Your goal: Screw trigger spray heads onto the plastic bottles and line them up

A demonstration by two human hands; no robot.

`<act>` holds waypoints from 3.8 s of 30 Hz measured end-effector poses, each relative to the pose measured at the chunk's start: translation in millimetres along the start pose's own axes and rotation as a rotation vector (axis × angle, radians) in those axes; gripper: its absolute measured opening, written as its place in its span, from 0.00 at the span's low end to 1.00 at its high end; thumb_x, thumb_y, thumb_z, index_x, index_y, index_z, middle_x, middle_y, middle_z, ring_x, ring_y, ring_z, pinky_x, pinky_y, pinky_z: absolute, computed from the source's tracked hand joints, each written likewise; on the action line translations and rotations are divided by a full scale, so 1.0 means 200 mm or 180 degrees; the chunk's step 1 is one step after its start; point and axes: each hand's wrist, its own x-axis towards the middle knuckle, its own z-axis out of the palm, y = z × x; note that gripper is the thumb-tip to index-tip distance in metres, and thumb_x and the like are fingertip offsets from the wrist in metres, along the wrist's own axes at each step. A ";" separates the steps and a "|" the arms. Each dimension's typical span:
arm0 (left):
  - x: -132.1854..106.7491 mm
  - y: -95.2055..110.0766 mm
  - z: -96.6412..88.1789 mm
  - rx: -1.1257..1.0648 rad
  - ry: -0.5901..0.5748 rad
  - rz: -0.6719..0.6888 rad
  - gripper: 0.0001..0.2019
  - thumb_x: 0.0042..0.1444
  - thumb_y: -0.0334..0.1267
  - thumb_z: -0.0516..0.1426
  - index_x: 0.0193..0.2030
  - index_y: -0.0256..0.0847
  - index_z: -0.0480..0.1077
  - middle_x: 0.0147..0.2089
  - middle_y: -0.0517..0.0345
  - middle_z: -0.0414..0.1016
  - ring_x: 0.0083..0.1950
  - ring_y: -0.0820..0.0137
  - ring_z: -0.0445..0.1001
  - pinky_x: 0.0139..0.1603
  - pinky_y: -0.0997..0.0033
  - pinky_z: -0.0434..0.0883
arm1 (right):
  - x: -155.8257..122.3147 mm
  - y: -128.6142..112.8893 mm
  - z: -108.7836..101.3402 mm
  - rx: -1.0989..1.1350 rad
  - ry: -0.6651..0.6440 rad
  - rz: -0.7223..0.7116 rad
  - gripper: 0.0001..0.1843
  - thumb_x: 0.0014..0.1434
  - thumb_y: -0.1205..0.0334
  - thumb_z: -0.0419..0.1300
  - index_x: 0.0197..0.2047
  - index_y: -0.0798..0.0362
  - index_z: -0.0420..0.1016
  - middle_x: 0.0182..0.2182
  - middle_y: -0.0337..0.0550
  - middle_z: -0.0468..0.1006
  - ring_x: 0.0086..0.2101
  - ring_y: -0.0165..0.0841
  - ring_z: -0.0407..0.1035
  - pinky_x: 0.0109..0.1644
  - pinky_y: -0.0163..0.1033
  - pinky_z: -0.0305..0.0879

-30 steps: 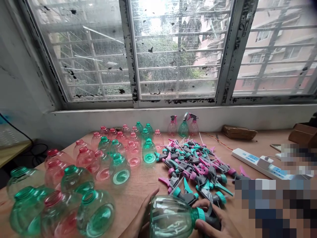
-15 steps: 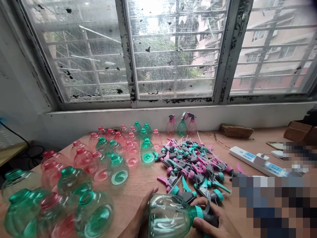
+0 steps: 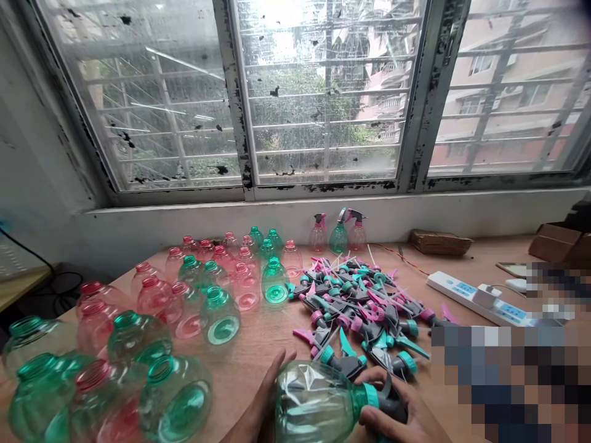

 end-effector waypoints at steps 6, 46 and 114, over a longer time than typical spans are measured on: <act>-0.05 0.16 0.06 0.0346 -0.0226 0.0191 0.38 0.64 0.56 0.57 0.76 0.67 0.44 0.84 0.68 0.41 0.84 0.54 0.37 0.83 0.51 0.41 | -0.01 -0.03 0.00 -0.0091 0.0011 -0.0097 0.30 0.50 0.34 0.72 0.45 0.49 0.79 0.37 0.43 0.82 0.36 0.43 0.75 0.41 0.45 0.71; -0.01 -0.08 -0.05 0.0111 0.0021 -0.0170 0.38 0.61 0.52 0.62 0.74 0.70 0.50 0.84 0.72 0.39 0.83 0.48 0.40 0.81 0.48 0.52 | -0.01 -0.03 0.05 0.0637 0.0022 0.0145 0.33 0.48 0.35 0.74 0.45 0.52 0.74 0.19 0.36 0.79 0.21 0.34 0.74 0.27 0.34 0.62; -0.01 -0.08 -0.01 -0.0183 -0.0071 -0.0090 0.44 0.55 0.56 0.65 0.75 0.70 0.49 0.84 0.69 0.39 0.81 0.42 0.49 0.78 0.45 0.56 | 0.00 0.04 0.03 0.0264 0.0145 0.0035 0.33 0.48 0.34 0.73 0.45 0.52 0.76 0.21 0.36 0.78 0.23 0.35 0.72 0.28 0.37 0.63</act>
